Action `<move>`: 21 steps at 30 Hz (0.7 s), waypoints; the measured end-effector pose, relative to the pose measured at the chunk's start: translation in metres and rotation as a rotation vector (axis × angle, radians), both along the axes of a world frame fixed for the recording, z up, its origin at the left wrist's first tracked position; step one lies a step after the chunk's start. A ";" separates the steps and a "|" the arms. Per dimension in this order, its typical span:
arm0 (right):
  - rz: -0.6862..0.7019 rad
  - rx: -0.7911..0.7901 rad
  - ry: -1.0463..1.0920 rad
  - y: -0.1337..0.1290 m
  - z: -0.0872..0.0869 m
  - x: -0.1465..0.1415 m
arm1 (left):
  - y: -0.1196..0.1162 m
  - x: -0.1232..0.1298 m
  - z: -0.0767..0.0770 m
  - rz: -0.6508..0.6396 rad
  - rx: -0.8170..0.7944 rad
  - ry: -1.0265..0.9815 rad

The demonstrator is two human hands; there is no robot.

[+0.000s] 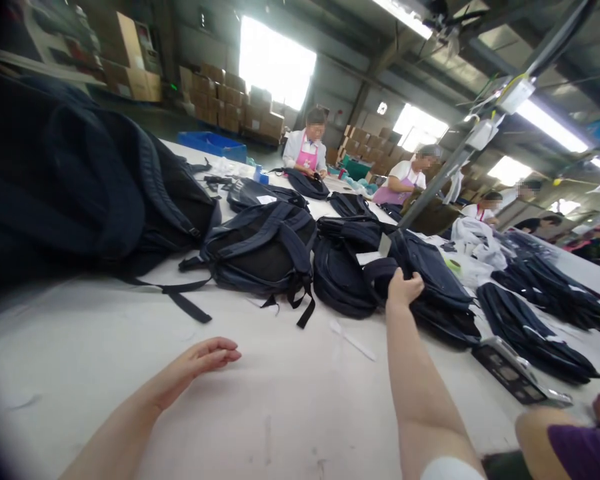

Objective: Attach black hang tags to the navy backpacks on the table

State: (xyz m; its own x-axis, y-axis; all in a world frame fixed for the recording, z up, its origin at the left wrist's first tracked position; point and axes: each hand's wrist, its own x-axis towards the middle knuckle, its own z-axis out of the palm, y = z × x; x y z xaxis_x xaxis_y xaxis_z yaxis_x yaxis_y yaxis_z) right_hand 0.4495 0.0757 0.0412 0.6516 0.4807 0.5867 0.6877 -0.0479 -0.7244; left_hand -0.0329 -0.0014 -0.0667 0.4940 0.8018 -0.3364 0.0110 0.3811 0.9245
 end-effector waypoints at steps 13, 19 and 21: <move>0.225 -0.722 -0.318 0.011 -0.127 -0.078 | 0.000 0.006 -0.001 -0.070 0.040 0.038; 0.013 -0.542 -0.296 0.049 -0.021 -0.037 | -0.003 0.006 0.004 -0.049 0.038 0.024; -0.059 -0.410 -0.298 0.061 0.032 -0.029 | -0.004 0.006 0.005 -0.052 0.036 0.008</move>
